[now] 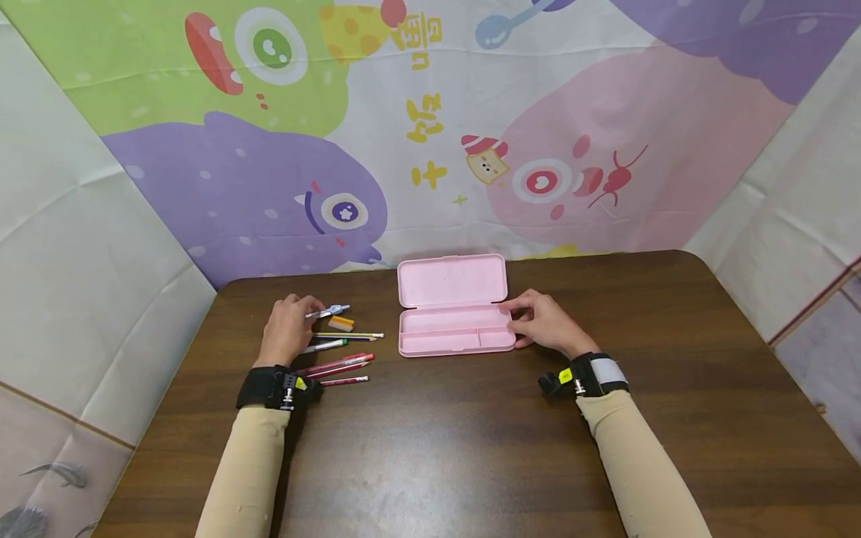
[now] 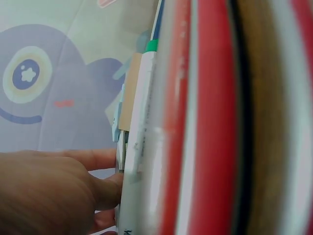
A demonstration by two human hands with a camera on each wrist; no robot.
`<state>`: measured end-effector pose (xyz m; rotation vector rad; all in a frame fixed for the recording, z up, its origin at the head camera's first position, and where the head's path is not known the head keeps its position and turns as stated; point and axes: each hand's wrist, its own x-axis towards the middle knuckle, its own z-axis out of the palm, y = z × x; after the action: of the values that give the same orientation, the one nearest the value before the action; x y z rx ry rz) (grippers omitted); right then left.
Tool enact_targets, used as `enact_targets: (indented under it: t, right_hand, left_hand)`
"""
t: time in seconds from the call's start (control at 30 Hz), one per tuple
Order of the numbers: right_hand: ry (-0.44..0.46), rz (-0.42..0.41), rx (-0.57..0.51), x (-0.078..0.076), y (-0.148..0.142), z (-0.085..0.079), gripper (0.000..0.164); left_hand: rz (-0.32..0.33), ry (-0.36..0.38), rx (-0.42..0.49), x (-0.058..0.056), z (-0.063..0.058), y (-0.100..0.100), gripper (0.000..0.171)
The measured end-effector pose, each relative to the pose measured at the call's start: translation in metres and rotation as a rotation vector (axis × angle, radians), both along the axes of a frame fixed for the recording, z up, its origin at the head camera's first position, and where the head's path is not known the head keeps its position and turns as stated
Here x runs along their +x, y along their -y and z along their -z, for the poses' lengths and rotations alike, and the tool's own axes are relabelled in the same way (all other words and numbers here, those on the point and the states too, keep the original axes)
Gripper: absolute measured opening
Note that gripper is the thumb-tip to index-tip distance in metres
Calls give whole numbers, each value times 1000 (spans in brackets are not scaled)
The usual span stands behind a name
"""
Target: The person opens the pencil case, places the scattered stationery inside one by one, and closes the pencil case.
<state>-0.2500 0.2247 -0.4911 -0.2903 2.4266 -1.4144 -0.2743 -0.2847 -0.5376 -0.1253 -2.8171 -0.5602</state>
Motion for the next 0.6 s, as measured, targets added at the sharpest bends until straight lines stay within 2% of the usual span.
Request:
enact_targets:
  t: [0.13,0.23,0.3,0.47,0.57,0.6]
  right_hand:
    - [-4,-3,-9,0,0,1,44]
    - [-8,-3,-16,-1,-1,2,45]
    - [-7,-2,-17,-1,-1,2,45]
    - [-1,1,-13,-1,-1,2,45]
    - [-9,-3,-11,-2,-1,2,45]
    - [-10,-3,-11,-2,-1,2,44]
  left_hand:
    - [6,-36,-39,-11,10,6,20]
    - [8,-63,-38,-16,9,7,23]
    - [14,-82,-29,-12,-1,1,24]
    - [50,-171,-7,8,-36,-20,24]
    - [68,-220,-6,8,-39,-25,25]
    - [69,-244,-13,5,-35,-24,26]
